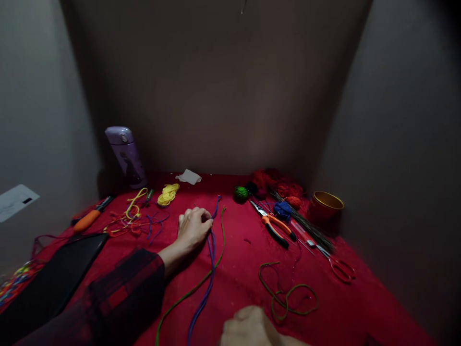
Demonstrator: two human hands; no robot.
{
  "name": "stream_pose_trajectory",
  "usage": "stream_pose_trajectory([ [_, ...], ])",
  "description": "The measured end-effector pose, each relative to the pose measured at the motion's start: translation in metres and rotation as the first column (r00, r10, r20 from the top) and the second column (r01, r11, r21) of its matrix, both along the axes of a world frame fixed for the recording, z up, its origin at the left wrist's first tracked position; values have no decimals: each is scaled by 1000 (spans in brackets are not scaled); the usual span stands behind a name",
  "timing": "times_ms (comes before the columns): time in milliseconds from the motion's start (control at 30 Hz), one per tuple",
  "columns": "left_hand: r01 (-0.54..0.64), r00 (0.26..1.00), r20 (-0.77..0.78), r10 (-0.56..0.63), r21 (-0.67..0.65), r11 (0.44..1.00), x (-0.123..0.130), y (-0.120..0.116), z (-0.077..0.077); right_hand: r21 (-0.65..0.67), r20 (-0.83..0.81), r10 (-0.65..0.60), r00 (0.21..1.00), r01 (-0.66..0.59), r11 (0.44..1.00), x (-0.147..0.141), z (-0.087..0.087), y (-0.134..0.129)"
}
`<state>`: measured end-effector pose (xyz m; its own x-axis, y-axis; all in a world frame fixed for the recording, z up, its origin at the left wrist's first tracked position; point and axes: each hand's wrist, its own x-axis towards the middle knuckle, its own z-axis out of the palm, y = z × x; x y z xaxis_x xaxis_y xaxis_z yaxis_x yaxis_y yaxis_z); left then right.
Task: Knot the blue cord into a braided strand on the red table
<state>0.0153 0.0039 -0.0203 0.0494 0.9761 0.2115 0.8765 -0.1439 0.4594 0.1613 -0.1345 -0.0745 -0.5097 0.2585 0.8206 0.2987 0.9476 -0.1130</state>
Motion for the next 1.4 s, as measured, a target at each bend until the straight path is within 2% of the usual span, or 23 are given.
stream_pose_trajectory([
  [33,-1,1000,4,1,-5,1000,0,1,0,35,-45,26,999,-24,999,3,16,2],
  [67,-2,1000,12,2,-10,1000,-1,1,0,-45,-7,-51,999,51,998,6,34,6],
  [100,1,1000,22,-1,-11,1000,-1,1,-1,-197,57,-162,985,170,965,11,51,10],
  [133,4,999,34,-4,-9,1000,-2,2,-1,-360,115,-299,947,320,876,16,67,17],
  [167,2,999,50,-2,-4,1000,-2,2,-1,-473,207,-377,903,430,769,20,80,24],
  [233,-8,996,90,8,-3,1000,-3,2,-1,-540,388,-409,826,563,626,26,95,43],
  [300,-18,991,131,19,-7,1000,-4,2,-1,-503,502,-439,745,665,552,26,97,62],
  [433,-13,979,202,11,8,1000,-6,3,-3,-402,640,-486,595,798,449,11,86,89],
  [567,8,965,262,-9,5,1000,-8,5,-7,-378,670,-517,533,844,379,-4,75,100],
  [667,12,957,290,-5,-20,1000,-10,7,-11,-411,667,-493,559,828,383,-5,68,104],
  [767,13,956,292,-4,-28,1000,-10,8,-11,-491,627,-451,636,771,405,3,63,110],
  [833,18,955,297,-9,-29,999,-10,7,-10,-531,573,-450,685,729,432,10,66,116],
  [900,33,951,309,-20,-37,999,-10,6,-8,-539,501,-498,707,706,460,17,76,123],
  [1033,69,944,327,-52,-40,997,-10,5,-8,-576,343,-583,737,655,489,31,116,139],
  [1100,72,942,330,-57,-33,997,-11,6,-10,-625,278,-567,775,594,507,36,140,148],
  [1167,66,944,327,-53,-31,997,-11,7,-11,-686,158,-532,832,480,546,37,164,155],
  [1267,58,948,316,-45,-33,998,-11,8,-12,-722,-82,-503,860,297,625,33,197,157],
  [1400,59,955,293,-45,-38,998,-10,7,-11,-619,-323,-432,842,158,769,18,240,147],
])
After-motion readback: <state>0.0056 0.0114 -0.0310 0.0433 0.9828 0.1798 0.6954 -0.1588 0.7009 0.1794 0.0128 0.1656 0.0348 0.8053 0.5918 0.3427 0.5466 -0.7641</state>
